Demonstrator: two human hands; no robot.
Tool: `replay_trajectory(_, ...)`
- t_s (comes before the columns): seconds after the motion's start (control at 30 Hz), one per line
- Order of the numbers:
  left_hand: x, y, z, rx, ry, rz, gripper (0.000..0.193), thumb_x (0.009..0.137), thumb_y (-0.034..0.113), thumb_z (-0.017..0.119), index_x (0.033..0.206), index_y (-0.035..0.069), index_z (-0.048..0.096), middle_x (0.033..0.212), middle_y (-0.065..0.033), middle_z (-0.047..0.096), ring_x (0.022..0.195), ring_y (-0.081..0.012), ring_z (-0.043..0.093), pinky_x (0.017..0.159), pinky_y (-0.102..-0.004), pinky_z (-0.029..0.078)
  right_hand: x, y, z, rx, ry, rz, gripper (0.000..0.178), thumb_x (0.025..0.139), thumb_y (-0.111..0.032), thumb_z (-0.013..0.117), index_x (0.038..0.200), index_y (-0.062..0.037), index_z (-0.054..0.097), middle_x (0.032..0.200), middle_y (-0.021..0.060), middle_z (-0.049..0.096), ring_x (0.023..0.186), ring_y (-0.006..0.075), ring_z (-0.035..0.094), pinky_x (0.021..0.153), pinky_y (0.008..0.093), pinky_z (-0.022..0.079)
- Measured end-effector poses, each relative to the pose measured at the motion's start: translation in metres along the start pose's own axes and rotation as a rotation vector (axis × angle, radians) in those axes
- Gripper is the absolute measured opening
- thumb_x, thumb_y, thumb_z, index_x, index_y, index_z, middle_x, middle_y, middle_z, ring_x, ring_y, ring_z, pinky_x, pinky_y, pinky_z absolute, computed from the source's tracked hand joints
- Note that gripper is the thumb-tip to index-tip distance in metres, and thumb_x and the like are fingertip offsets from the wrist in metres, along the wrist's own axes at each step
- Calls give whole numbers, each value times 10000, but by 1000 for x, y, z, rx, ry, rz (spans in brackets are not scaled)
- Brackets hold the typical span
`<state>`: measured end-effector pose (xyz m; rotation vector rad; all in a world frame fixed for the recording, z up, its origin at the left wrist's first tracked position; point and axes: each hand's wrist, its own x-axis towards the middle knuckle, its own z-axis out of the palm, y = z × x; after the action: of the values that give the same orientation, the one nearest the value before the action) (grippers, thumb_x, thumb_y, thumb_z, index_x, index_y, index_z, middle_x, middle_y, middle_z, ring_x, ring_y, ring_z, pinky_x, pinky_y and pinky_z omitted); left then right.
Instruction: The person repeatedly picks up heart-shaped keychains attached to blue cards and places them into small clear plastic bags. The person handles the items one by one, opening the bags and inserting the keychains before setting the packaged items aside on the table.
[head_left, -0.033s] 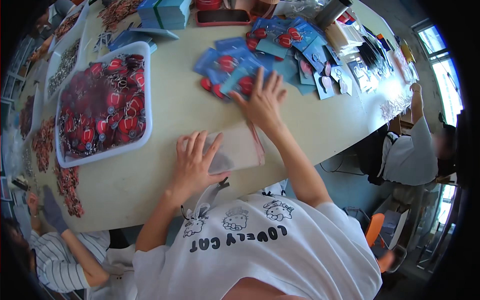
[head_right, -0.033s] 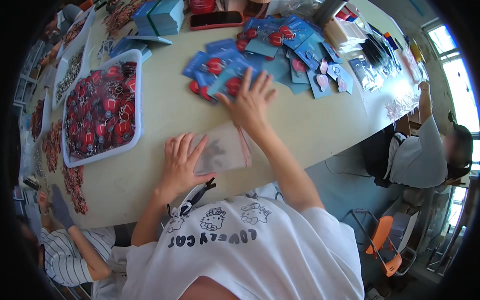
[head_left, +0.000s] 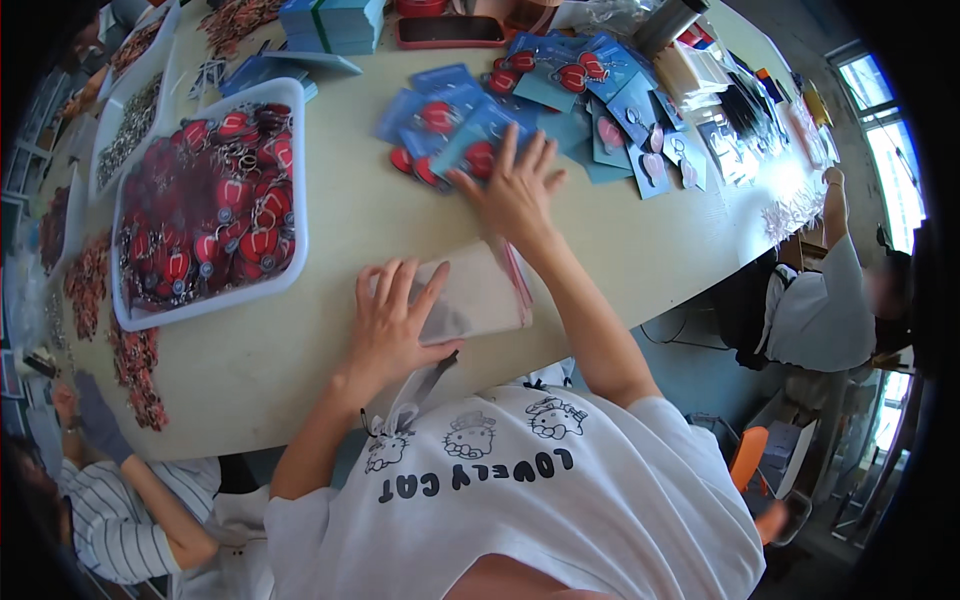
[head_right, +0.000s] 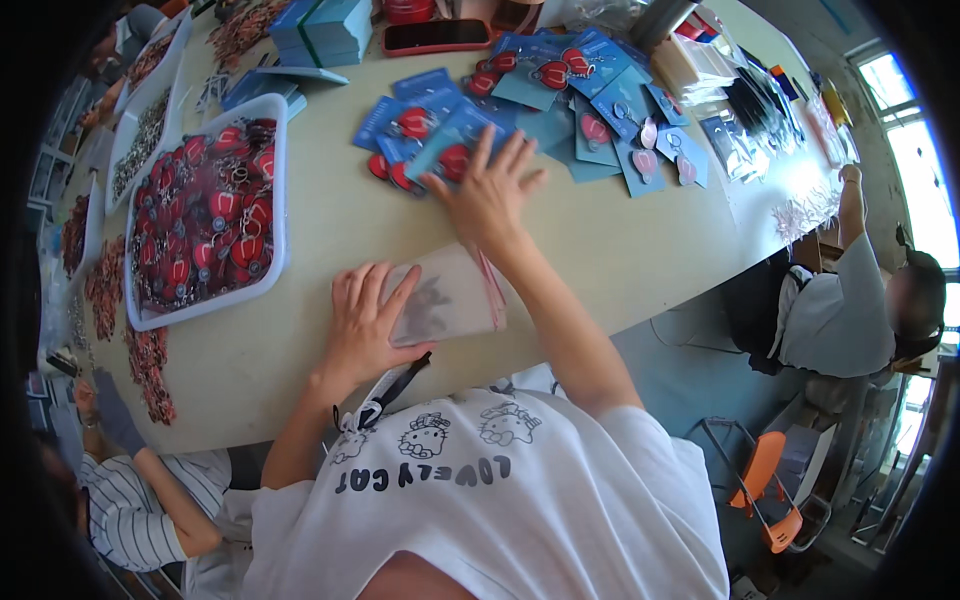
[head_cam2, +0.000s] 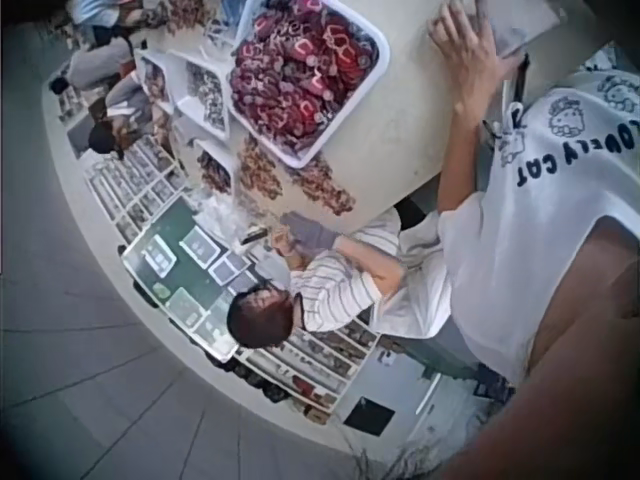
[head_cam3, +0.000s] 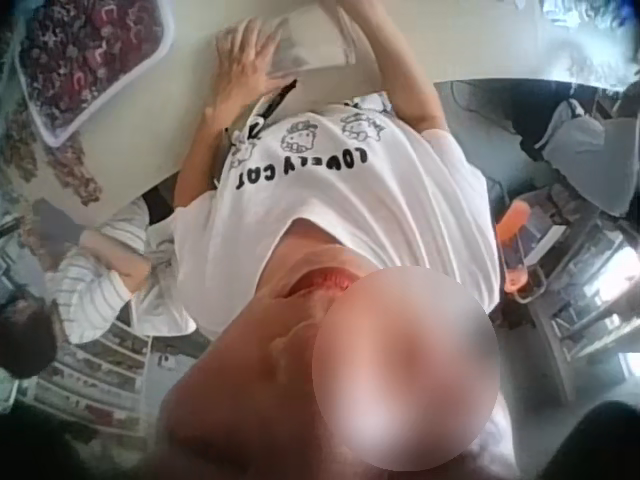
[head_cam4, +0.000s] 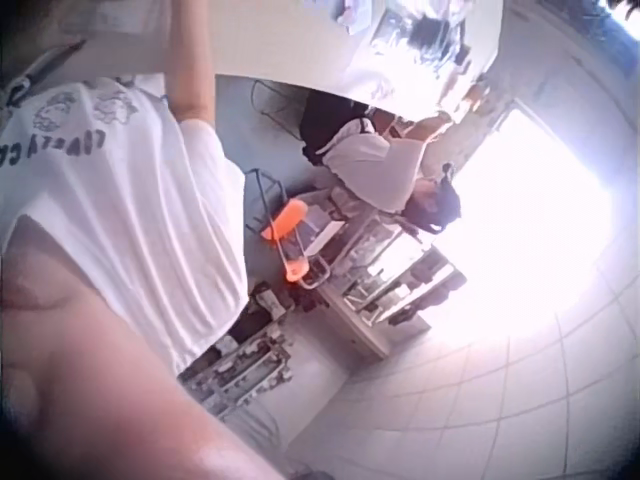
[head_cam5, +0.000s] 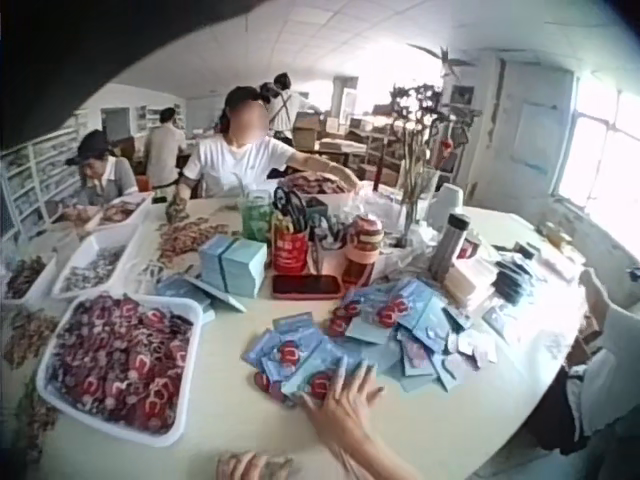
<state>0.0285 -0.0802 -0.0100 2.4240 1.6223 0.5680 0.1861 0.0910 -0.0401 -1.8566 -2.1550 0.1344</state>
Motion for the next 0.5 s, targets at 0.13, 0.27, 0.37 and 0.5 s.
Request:
replay_trajectory(0.13, 6, -9, 2, 0, 24, -18, 906, 623, 486, 769, 1376, 99, 446, 1260, -166, 416, 1202, -329, 371, 1004, -512, 268, 47, -44, 6, 12, -111, 9, 1109, 754, -770, 491, 1476, 9, 170, 1450, 394, 156, 1386, 503, 89, 936, 789, 127)
replay_trajectory(0.27, 16, -12, 3, 8, 21, -32, 899, 623, 462, 778, 1377, 102, 446, 1272, -172, 413, 1205, -337, 369, 1014, -506, 266, 70, -50, 3, 119, -19, -33, 1030, 785, -736, 496, 1454, 7, 247, 1393, 409, 264, 1342, 514, 206, 926, 765, 225)
replay_trajectory(0.37, 13, -10, -1, 20, 9, -64, 903, 626, 423, 792, 1388, 104, 428, 1283, -177, 403, 1203, -345, 368, 1017, -510, 265, 35, -15, -40, 261, 26, -213, 887, 818, -617, 583, 1417, -11, 336, 1348, 366, 373, 1298, 462, 334, 1001, 618, 313)
replay_trajectory(0.5, 11, -5, -7, 71, -73, -109, 976, 629, 495, 774, 1427, 105, 368, 1360, -199, 355, 1246, -366, 348, 1051, -549, 222, -1, 86, -102, 223, 216, -400, 681, 812, -347, 724, 1357, -57, 435, 1296, 258, 493, 1188, 383, 491, 1020, 427, 373)
